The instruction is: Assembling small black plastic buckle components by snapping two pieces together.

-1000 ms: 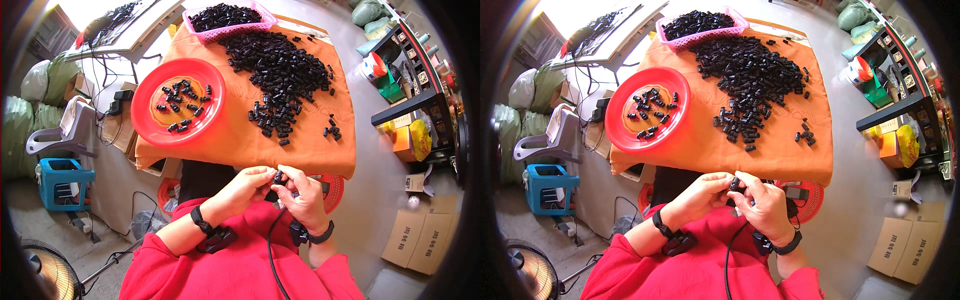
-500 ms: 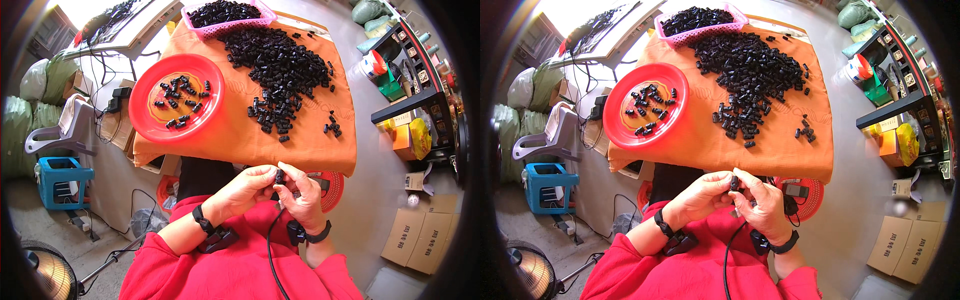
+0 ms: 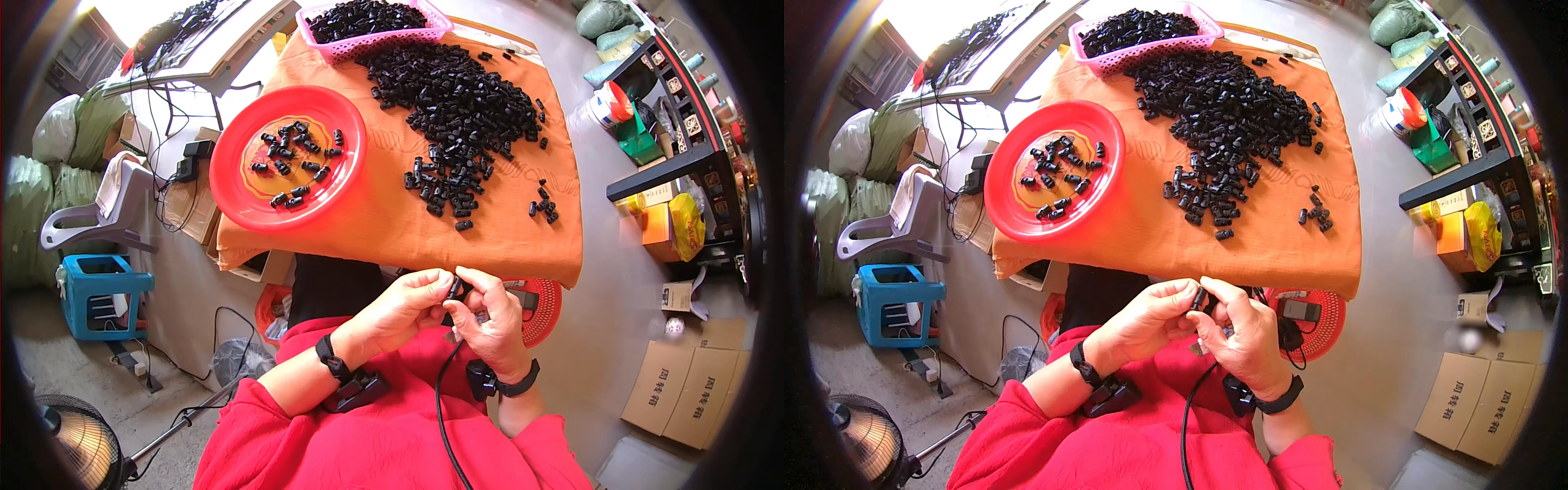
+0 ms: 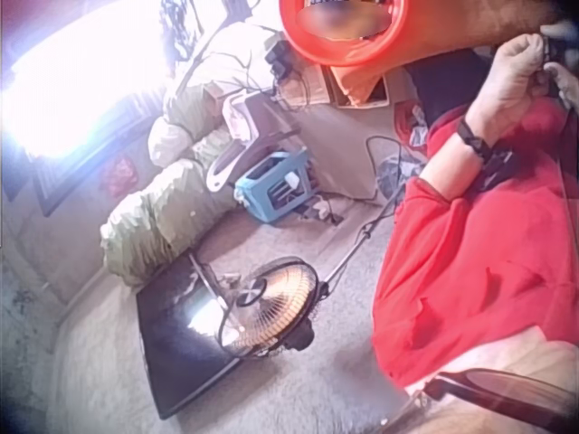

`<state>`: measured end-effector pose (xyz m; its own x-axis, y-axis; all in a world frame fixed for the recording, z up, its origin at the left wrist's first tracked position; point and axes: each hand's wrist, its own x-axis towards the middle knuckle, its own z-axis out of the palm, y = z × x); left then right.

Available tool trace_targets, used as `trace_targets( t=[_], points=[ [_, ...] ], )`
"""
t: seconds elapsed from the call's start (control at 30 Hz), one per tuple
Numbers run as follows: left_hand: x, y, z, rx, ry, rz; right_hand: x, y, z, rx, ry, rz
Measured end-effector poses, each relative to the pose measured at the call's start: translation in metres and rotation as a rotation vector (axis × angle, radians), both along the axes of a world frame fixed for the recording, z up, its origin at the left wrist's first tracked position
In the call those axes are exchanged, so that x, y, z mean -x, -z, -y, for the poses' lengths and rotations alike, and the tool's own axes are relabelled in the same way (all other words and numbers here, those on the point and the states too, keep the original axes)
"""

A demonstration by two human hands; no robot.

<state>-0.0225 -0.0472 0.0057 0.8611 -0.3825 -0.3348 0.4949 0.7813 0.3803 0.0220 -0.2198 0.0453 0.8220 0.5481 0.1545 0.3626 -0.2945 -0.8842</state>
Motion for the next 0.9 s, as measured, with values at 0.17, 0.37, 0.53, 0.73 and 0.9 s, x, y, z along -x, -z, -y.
trace_targets(
  t=[0.17, 0.37, 0.53, 0.73, 0.9],
  points=[
    [0.000, -0.003, 0.004, -0.005, -0.007, -0.003, -0.001, 0.002, 0.002, 0.032, -0.017, 0.086],
    [-0.001, -0.004, 0.005, -0.033, -0.010, 0.004, -0.001, -0.009, -0.001, 0.061, -0.049, 0.158],
    [0.001, 0.004, 0.005, -0.036, -0.041, 0.067, -0.003, -0.014, -0.008, 0.082, 0.098, 0.071],
    [0.000, 0.001, 0.005, -0.115, -0.028, 0.055, -0.003, -0.010, -0.013, 0.082, 0.132, -0.005],
    [0.000, -0.002, 0.006, -0.117, -0.071, 0.032, -0.005, -0.008, -0.011, 0.080, 0.032, -0.119]
  ],
)
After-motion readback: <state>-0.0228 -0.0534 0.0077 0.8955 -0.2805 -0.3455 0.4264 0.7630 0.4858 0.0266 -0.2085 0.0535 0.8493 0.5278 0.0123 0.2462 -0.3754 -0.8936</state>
